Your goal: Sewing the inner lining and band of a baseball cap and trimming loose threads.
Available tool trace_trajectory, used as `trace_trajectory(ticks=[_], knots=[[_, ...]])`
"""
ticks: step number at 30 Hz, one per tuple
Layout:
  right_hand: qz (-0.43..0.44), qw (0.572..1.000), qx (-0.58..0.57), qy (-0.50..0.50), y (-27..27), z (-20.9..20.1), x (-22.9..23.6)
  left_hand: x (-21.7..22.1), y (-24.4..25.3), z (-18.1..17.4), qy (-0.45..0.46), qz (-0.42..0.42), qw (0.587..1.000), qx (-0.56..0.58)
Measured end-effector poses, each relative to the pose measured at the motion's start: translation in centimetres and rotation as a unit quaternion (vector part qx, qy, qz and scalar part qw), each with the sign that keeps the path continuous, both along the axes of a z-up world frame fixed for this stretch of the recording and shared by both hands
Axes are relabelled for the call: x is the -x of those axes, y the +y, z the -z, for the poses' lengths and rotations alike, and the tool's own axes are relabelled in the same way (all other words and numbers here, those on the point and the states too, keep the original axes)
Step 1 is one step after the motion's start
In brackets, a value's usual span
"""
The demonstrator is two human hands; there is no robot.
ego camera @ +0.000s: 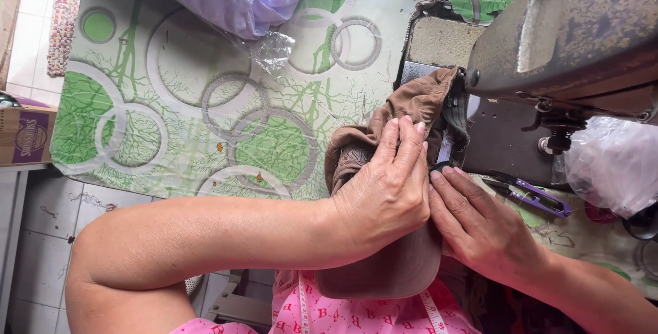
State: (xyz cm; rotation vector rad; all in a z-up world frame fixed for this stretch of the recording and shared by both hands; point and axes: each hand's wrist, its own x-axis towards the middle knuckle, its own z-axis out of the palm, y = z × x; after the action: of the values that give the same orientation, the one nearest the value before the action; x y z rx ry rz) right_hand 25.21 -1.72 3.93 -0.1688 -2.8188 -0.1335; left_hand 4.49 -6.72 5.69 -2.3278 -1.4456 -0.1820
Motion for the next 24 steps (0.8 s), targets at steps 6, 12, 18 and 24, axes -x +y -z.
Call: trace_trajectory(ticks=[6, 12, 18, 24], knots=[[-0.01, 1.0, 0.011, -0.006, 0.2, -0.1, 0.1, 1.0, 0.9, -0.6, -0.057, 0.031, 0.997, -0.029], [0.019, 0.998, 0.044, 0.034, 0.6, 0.1, -0.3, 1.3, 3.8, 2.6, -0.189, 0.172, 0.958, 0.127], [0.005, 0.998, 0.037, 0.049, 0.5, -0.3, -0.1, 2.1, 3.2, 3.7, -0.149, 0.167, 0.968, 0.116], [-0.001, 0.989, 0.114, 0.099, -0.5, 0.5, -0.5, 1.3, 2.2, 3.0, -0.106, 0.13, 0.977, 0.128]])
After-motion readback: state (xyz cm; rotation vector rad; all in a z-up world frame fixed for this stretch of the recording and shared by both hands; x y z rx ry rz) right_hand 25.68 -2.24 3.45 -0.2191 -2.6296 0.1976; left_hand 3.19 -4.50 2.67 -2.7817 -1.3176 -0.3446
